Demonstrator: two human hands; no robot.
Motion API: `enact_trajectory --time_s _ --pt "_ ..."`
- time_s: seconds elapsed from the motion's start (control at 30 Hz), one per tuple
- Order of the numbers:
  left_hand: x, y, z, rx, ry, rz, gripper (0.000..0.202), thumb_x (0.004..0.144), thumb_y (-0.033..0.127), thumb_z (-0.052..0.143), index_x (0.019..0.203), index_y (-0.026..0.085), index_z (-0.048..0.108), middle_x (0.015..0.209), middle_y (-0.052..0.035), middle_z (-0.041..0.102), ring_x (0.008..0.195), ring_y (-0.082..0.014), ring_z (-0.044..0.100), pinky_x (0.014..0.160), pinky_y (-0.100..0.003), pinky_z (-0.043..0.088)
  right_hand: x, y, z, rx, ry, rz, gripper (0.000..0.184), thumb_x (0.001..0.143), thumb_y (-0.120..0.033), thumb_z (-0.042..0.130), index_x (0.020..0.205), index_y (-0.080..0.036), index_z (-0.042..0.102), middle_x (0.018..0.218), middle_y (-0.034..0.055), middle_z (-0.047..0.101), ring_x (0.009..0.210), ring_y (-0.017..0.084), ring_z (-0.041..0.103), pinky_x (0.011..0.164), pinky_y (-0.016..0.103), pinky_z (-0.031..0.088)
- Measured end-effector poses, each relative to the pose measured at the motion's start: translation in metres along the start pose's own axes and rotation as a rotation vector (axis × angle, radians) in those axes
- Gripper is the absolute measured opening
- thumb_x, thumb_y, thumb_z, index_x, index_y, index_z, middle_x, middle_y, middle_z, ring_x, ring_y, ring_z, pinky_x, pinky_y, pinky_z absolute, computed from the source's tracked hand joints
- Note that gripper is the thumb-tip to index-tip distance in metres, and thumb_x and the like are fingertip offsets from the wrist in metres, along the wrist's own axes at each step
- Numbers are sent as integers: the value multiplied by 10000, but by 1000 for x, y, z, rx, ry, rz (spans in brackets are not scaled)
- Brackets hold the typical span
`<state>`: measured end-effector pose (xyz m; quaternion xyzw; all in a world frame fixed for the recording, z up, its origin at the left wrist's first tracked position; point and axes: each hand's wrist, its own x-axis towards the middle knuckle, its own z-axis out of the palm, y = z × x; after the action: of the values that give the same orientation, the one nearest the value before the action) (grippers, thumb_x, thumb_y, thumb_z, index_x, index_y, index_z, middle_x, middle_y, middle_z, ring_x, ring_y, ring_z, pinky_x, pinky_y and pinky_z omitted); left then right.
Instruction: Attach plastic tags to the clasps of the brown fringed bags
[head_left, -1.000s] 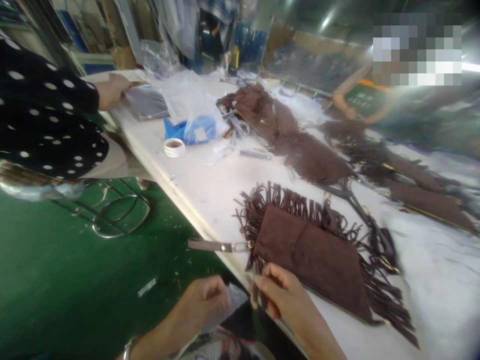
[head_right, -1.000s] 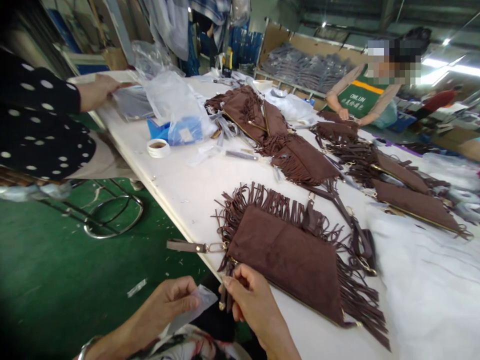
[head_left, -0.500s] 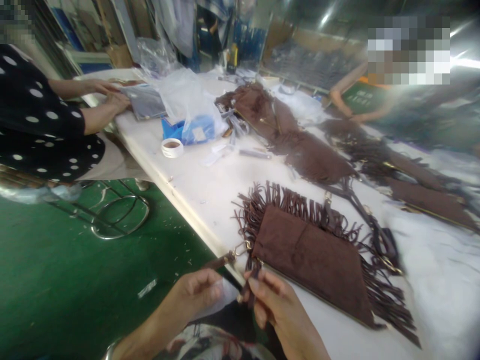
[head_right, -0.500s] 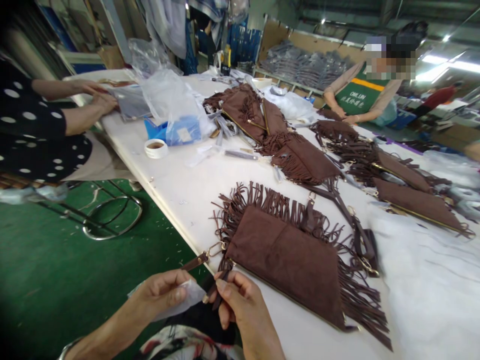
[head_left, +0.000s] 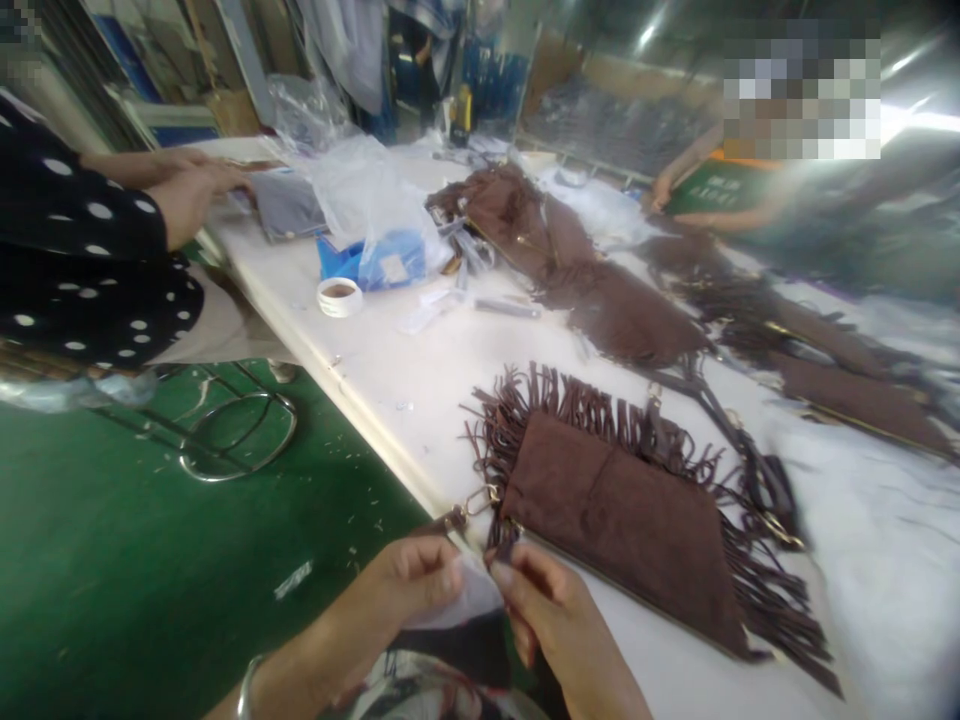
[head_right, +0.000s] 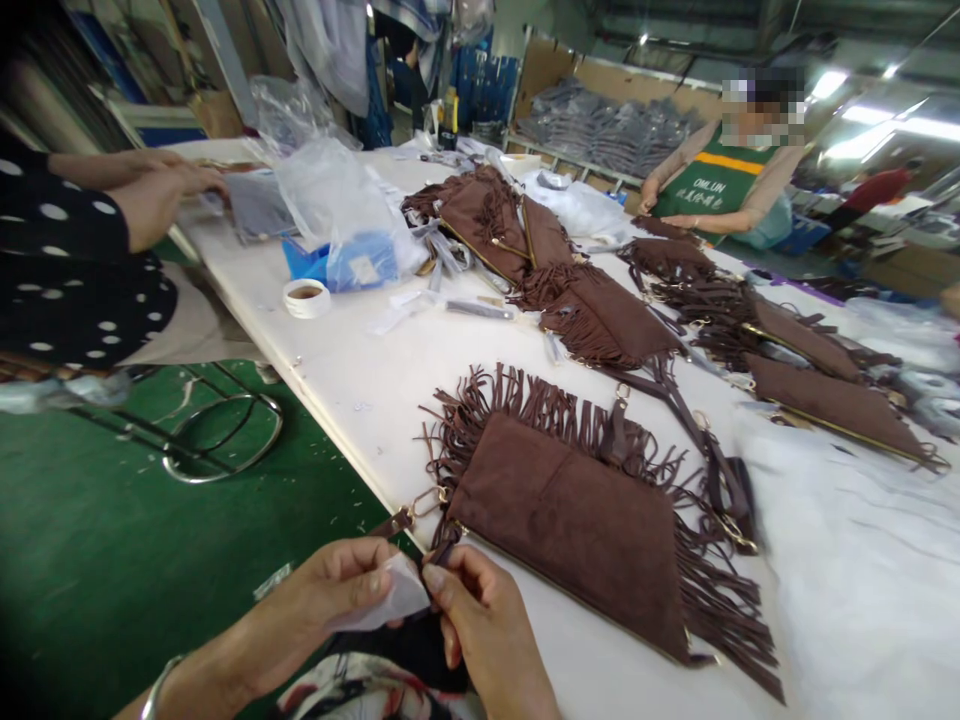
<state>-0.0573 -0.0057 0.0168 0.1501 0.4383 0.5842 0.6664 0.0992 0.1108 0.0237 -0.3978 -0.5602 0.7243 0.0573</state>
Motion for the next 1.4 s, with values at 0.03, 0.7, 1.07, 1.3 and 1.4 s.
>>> enact_trajectory --time_s 0.03,0.7,1.07,1.3,1.4 --pt "3 -2 3 20 12 16 408 776 472 766 818 95 616 739 -46 586 625 -103 460 590 -212 299 0 0 0 -29 7 -1 373 849 -546 613 763 -189 551 431 -102 408 367 55 347 392 171 260" --pt "-6 -17 -11 269 156 49 483 757 570 736 752 117 569 645 1 523 571 -93 384 524 -215 250 8 14 1 451 -103 58 415 755 -501 769 729 -182 505 563 -80 537 316 -6 286 306 138 308" --pt "-15 -24 -11 327 179 73 438 803 540 694 766 123 566 668 -1 532 600 -107 396 544 -223 263 9 16 17 384 14 21 449 772 -550 732 691 -184 485 528 -94 499 305 3 313 316 150 332" --pt "-20 -30 -10 301 138 84 441 804 543 694 780 123 565 670 -5 529 591 -108 402 538 -223 274 6 15 24 242 106 -42 454 800 -591 673 724 -189 477 534 -95 507 324 8 326 335 148 306" --pt "-19 -38 -11 280 151 110 435 811 542 689 792 127 560 680 -7 526 601 -111 409 542 -225 279 6 16 24 172 117 -52 447 830 -598 631 727 -194 470 475 -111 450 318 15 314 334 146 262"
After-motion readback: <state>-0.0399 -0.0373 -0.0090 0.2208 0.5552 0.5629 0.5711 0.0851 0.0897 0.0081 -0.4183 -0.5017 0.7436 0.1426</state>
